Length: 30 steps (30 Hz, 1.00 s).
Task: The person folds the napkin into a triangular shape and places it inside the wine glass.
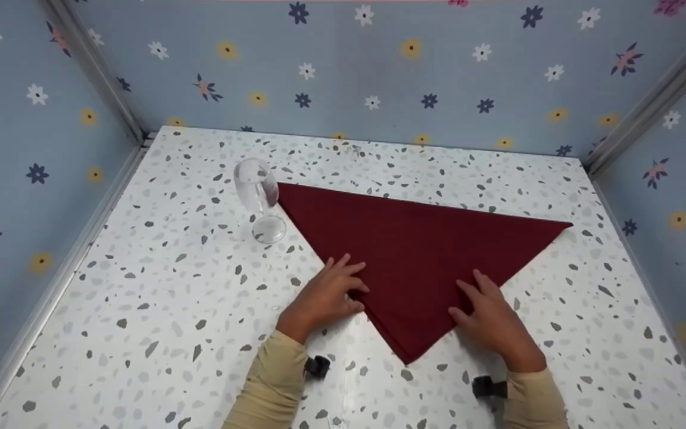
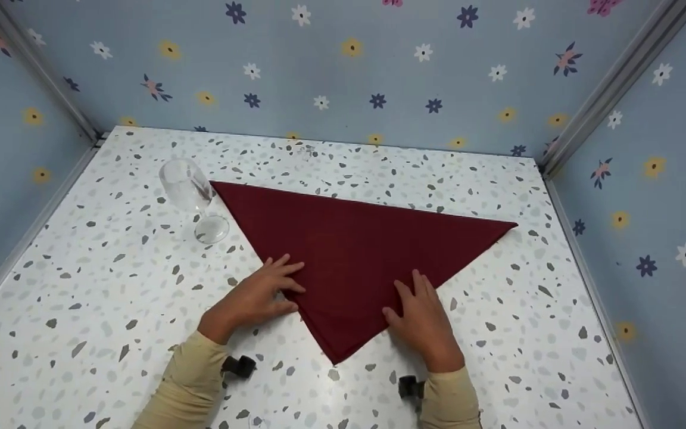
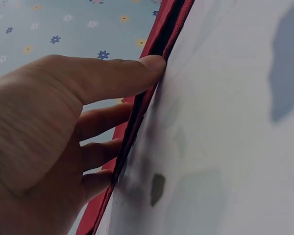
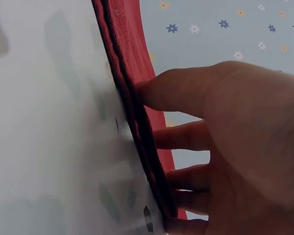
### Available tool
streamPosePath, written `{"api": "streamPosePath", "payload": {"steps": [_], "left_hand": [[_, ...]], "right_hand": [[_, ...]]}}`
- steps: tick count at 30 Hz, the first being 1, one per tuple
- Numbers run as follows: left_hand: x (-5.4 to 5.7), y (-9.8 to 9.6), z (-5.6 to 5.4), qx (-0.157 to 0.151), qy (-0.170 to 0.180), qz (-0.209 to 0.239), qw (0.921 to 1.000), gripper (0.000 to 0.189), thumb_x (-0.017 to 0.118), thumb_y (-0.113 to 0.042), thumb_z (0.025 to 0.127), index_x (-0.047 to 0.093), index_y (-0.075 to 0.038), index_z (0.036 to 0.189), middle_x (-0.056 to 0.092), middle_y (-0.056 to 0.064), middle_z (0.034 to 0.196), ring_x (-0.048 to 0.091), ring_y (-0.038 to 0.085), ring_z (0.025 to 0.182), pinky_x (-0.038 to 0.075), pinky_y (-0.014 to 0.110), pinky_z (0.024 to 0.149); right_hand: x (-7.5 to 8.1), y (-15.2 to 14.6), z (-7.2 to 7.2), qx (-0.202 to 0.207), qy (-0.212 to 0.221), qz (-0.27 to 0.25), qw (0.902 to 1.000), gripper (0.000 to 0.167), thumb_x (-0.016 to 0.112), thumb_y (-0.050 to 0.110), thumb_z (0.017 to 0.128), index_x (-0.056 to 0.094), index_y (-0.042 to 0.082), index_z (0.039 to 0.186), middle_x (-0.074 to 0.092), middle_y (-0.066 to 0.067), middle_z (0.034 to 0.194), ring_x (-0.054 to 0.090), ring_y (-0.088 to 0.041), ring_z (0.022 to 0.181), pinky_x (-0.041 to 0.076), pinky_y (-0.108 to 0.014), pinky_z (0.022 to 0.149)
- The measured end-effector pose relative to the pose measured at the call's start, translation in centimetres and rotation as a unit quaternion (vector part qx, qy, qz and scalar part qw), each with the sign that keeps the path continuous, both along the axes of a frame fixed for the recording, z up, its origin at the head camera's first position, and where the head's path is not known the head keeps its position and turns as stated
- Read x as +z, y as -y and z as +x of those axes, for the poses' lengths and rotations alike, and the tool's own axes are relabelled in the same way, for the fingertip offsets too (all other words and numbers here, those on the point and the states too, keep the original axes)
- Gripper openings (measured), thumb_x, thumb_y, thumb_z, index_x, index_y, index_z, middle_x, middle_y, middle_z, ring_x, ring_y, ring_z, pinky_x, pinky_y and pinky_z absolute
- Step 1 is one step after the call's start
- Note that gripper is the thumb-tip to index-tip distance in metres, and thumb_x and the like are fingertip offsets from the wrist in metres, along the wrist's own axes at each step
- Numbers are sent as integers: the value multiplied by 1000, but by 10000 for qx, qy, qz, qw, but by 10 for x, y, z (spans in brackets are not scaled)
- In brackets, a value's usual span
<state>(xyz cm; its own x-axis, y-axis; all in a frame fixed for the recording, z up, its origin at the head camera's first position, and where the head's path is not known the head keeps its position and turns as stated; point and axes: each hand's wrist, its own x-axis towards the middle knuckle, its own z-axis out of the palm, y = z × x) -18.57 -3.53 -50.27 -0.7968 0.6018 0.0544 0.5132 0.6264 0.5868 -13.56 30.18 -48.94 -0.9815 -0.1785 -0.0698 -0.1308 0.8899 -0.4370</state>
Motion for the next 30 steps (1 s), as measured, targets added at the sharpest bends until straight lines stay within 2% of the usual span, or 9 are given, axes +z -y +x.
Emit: {"api": "streamPosePath", "payload": {"steps": [8,11,13,16,20,24,30], "left_hand": [[2,-4,1,-58,-391,-192,9990,23,77,-19,88,77,-10,109,53,11,146,30,41,145,21,52,118],[2,-4,2,-210,-374,-167,9989,22,76,-13,88,78,-10,109,54,12,145,31,40,145,23,52,118],[2,-7,4,-333,-264,-136,9990,23,75,-12,88,78,-11,110,53,11,146,29,39,146,19,55,118],[1,-14,10,-517,9,-64,9986,27,76,-16,87,77,-18,114,47,5,152,22,37,149,6,63,116],[1,-26,18,-631,58,-79,9980,26,77,-22,89,77,-25,115,45,0,154,17,35,151,-7,73,109],[0,-33,21,-602,-179,-145,9979,16,76,-20,91,79,-25,105,49,0,150,20,36,150,-5,77,106],[1,-35,23,-706,-210,-168,9971,7,78,-21,88,79,-26,93,49,0,151,19,39,149,-4,79,104]], "right_hand": [[-1,3,-4,-21,-234,53,9997,58,68,23,95,50,-3,144,27,-30,157,23,-47,145,29,-60,112],[-2,11,-3,26,-440,164,9989,54,70,19,94,54,-4,140,31,-32,154,28,-49,142,30,-60,111],[-2,17,-2,139,-563,219,9981,50,70,16,93,57,-5,136,35,-33,151,31,-50,140,30,-60,111],[-3,25,-1,325,-666,207,9970,43,72,12,91,61,-5,128,40,-33,147,36,-48,138,26,-64,111],[-3,31,1,422,-647,27,9970,35,76,10,88,64,-2,119,42,-30,147,36,-46,139,21,-66,112],[-2,34,3,594,-402,-291,9970,27,76,8,87,63,3,109,37,-31,150,28,-48,143,18,-64,114],[-4,36,9,869,-161,-579,9944,21,77,4,85,61,12,96,32,-32,153,21,-49,145,18,-65,114]]}}
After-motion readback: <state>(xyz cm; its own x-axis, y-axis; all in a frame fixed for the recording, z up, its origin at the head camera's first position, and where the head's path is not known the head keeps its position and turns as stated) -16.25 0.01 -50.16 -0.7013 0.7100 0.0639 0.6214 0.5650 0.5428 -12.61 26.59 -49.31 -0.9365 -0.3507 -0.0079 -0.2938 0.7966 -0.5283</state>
